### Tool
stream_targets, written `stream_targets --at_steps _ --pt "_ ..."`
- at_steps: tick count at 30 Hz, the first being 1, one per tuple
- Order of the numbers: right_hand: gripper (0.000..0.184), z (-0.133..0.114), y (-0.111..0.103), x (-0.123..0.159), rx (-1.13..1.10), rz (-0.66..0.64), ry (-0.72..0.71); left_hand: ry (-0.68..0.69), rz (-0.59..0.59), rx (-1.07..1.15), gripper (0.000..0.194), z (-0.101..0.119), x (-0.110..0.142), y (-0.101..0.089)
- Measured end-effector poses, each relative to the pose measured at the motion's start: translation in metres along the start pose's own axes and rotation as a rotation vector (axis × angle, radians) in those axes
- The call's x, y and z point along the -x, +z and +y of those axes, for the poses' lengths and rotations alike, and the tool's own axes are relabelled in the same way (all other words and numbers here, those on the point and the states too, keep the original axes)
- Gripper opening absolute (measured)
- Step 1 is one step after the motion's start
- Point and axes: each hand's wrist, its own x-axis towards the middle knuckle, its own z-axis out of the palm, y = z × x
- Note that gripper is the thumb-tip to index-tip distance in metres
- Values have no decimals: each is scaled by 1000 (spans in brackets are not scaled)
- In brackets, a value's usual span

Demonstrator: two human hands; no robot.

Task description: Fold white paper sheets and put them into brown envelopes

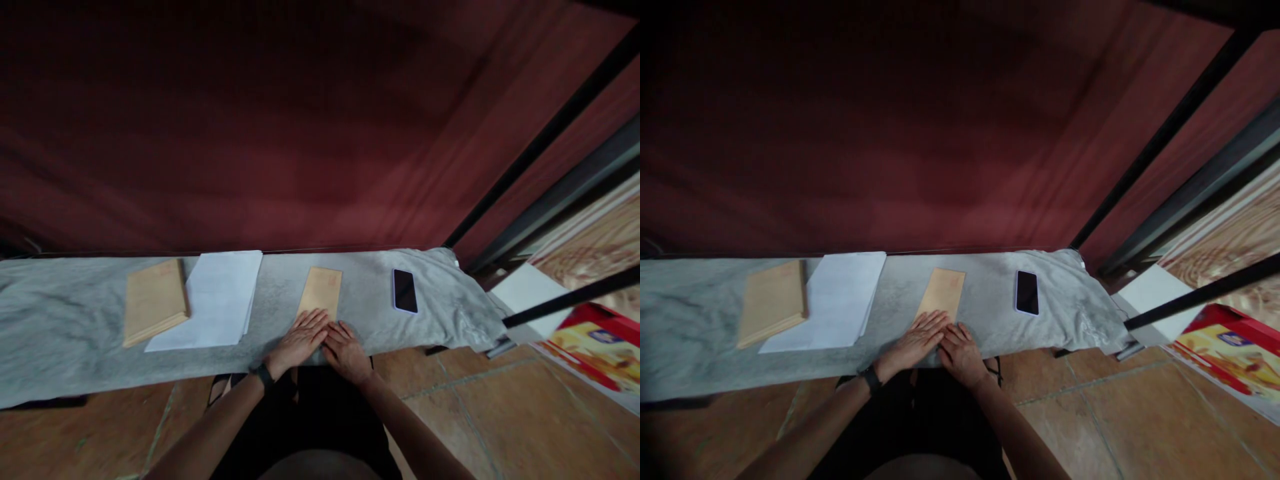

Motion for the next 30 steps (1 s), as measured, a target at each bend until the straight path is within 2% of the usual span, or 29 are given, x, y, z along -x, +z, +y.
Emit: stream_targets --at_steps 3,5,7,9,12,16,19,21,23,25,28,30 --pt "40 1 3 1 25 14 6 -125 109 31 50 1 19 11" --pt "41 2 6 2 49 34 10 -265 256 77 52 1 27 16" --pt "41 1 9 3 67 62 19 -384 392 159 56 1 31 17" --pt "40 -1 13 2 85 89 38 -459 467 267 57 1 28 12" --pt "41 -7 17 0 130 119 75 -563 526 459 56 -1 19 0" --pt "47 -20 21 -8 192 128 138 -718 570 877 59 -4 9 -15" --pt "51 -25 18 -18 187 166 250 -673 571 1022 57 6 4 -27" --pt "48 -25 11 -27 43 253 368 -586 578 1103 57 20 -1 -37" --pt "39 -23 1 -36 -325 400 512 -499 594 1194 59 35 -7 -47" --pt "34 -22 -6 -44 -729 523 626 -476 631 1200 55 46 -12 -51" --pt "46 -28 -6 -49 -1028 566 682 -558 658 1167 60 48 -16 -40" --pt "46 -35 1 -47 -1233 554 700 -606 602 1201 69 43 -15 -26"
